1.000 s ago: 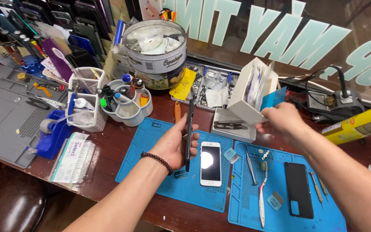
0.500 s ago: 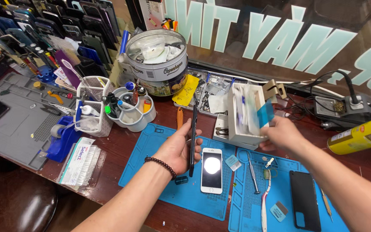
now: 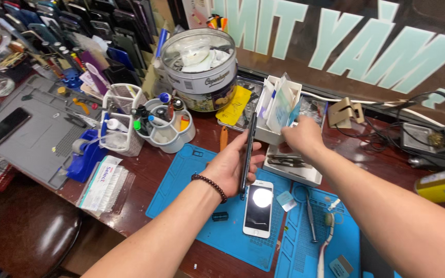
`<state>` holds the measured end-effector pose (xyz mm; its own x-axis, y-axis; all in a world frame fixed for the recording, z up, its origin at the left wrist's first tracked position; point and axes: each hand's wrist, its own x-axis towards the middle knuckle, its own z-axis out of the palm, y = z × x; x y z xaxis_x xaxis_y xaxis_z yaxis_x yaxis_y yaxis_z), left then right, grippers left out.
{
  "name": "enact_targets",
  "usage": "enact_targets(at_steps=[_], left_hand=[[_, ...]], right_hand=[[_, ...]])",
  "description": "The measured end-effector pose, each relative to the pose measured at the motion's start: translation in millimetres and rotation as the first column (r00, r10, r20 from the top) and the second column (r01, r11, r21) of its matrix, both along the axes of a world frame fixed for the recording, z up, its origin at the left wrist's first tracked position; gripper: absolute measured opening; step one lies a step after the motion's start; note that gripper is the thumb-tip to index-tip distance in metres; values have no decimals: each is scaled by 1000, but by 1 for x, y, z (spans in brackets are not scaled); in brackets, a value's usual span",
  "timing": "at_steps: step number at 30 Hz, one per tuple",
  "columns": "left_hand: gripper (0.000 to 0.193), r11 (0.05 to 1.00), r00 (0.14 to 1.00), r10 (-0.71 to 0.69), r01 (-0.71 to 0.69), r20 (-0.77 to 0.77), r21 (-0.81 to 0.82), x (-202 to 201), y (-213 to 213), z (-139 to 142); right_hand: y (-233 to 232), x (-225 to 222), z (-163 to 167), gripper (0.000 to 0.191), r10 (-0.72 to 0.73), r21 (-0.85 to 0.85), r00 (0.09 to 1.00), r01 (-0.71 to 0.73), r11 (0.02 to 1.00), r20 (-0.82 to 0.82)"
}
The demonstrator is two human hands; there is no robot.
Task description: The person disassembles a black smartphone by removing the back cover, disconnecting internal cables, and detaching the screen assembly. They then reassemble the device by reconnecting the screen and battery, and replacing the back cover.
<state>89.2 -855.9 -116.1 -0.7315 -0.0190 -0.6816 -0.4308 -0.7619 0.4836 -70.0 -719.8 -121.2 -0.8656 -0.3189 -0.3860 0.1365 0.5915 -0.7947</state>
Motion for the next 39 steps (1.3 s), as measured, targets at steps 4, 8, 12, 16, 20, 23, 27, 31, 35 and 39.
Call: enact_targets(at_steps=[4, 8, 12, 16, 20, 23, 27, 31, 35, 39], left_hand=[[59, 999, 999, 37, -37, 36, -1, 2, -17, -5], [59, 998, 997, 70, -69, 38, -14, 1, -33, -13], [57, 996, 995, 86, -86, 49, -1, 6, -39, -22], [54, 997, 994, 75, -76, 84, 0, 9, -34, -25], [52, 996, 991, 90, -91, 103, 8, 18, -27, -22], [52, 995, 989, 90, -93, 118, 18, 22, -21, -18], [52, 998, 989, 63, -62, 133, -15, 25, -12, -12], [51, 998, 990, 59, -58, 126, -13, 26, -5, -7], [51, 997, 990, 72, -69, 119, -31, 28, -3, -6], [51, 996, 990, 90, -91, 105, 11, 28, -5, -8]], right_hand=[[-47, -19, -27, 31, -3, -5, 998, 3, 1000, 63], [-46, -38, -59, 45, 83, -197, 970, -38, 980, 229], [24, -72, -70, 32, 459, 359, 850, -356, 862, -258], [82, -73, -82, 31, 638, 601, 702, -372, 707, -317], [95, -56, -83, 29, 639, 644, 730, -372, 669, -243], [92, -43, -69, 31, 619, 658, 746, -339, 672, -247], [86, -15, -50, 24, 612, 660, 660, -227, 716, -437], [66, 5, -45, 28, 715, 651, 655, -436, 622, -244], [60, 14, -46, 33, 723, 674, 663, -446, 589, -193], [62, 10, -45, 28, 625, 694, 768, -374, 616, -140]])
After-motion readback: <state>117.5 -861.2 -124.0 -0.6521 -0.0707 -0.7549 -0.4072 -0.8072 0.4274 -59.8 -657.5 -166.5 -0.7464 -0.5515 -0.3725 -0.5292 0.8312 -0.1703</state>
